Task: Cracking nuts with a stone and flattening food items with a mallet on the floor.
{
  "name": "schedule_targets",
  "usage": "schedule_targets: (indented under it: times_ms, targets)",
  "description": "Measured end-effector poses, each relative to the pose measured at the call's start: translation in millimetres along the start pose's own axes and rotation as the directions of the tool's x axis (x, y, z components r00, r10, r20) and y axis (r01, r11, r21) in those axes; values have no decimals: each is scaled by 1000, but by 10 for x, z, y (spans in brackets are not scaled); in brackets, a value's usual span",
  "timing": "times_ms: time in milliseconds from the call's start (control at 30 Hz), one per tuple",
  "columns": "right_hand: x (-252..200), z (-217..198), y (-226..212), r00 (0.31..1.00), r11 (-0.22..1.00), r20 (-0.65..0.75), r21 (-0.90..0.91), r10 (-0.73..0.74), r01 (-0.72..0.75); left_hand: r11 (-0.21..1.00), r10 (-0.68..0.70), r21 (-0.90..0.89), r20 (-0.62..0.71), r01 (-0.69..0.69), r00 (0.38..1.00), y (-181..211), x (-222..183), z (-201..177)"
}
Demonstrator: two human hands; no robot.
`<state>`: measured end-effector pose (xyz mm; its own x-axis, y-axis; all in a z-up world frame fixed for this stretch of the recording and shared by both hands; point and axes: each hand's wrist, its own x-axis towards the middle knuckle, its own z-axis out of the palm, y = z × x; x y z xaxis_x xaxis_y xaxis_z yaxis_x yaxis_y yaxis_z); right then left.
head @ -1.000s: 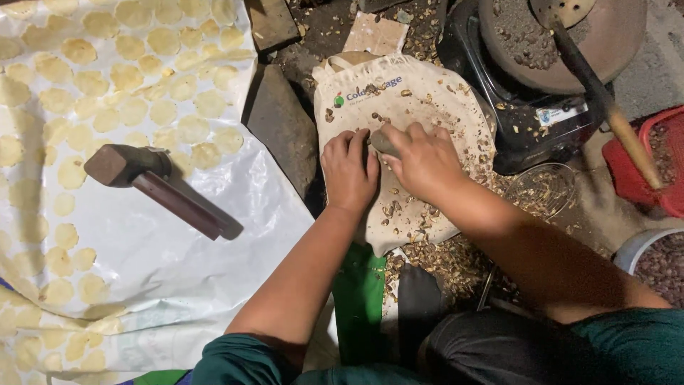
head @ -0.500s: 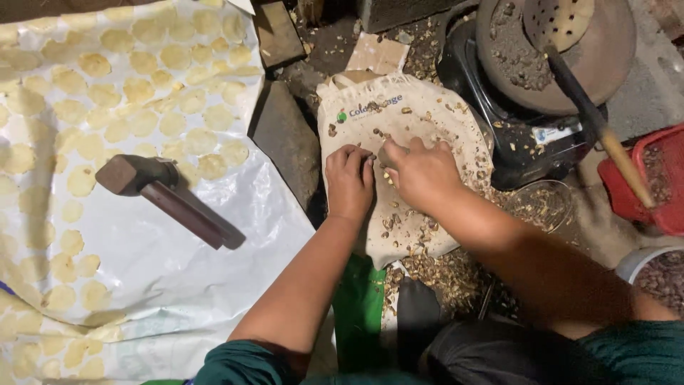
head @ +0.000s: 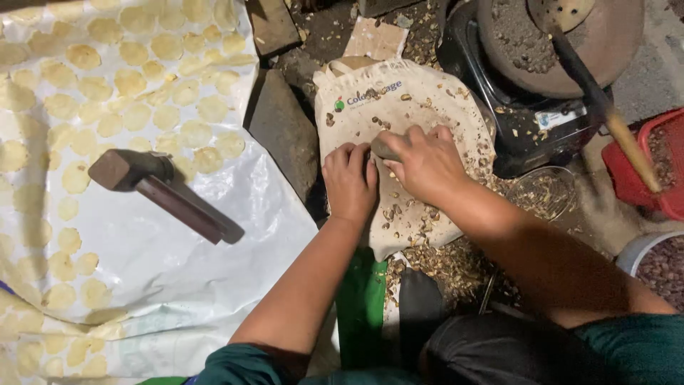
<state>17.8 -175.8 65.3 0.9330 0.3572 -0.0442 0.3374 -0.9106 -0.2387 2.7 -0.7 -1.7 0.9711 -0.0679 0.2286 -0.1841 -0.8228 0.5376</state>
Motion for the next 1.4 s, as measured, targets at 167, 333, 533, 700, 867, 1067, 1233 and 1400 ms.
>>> schedule_targets:
  times_ms: [167,333,533,700,867,1067,1233,1400]
  targets:
    - [127,-50,146,890,897,333,208,310,-390,995,74,-78,70,-68,995,-56,-10,16]
    - [173,-41,114,910,951,331,90,250,-294,985,68,-159,39,-61,997,-28,57,-86]
    - [-33,-281,-6,927,968,304,48,220,-246,987,-5,-157,76,17,997,-49,176,132]
    - [13,-307,-9,914,910,227,171,336,-377,999,2,-42,95,2,995,9,171,195]
    - [6,-218,-106,995,1000,101,13,23,-25,997,-63,-46,41,65,997,42,30,82]
    - [109,-94,149,897,898,308,209,316,-388,998,-31,-59,90,37,995,64,-21,138]
    - [5,174,49,956,973,181,-30,230,-229,996,-63,-61,129,72,990,85,-72,125]
    - [46,-19,206,959,982,213,-20,186,-186,995,-51,-74,173,65,984,18,-1,67]
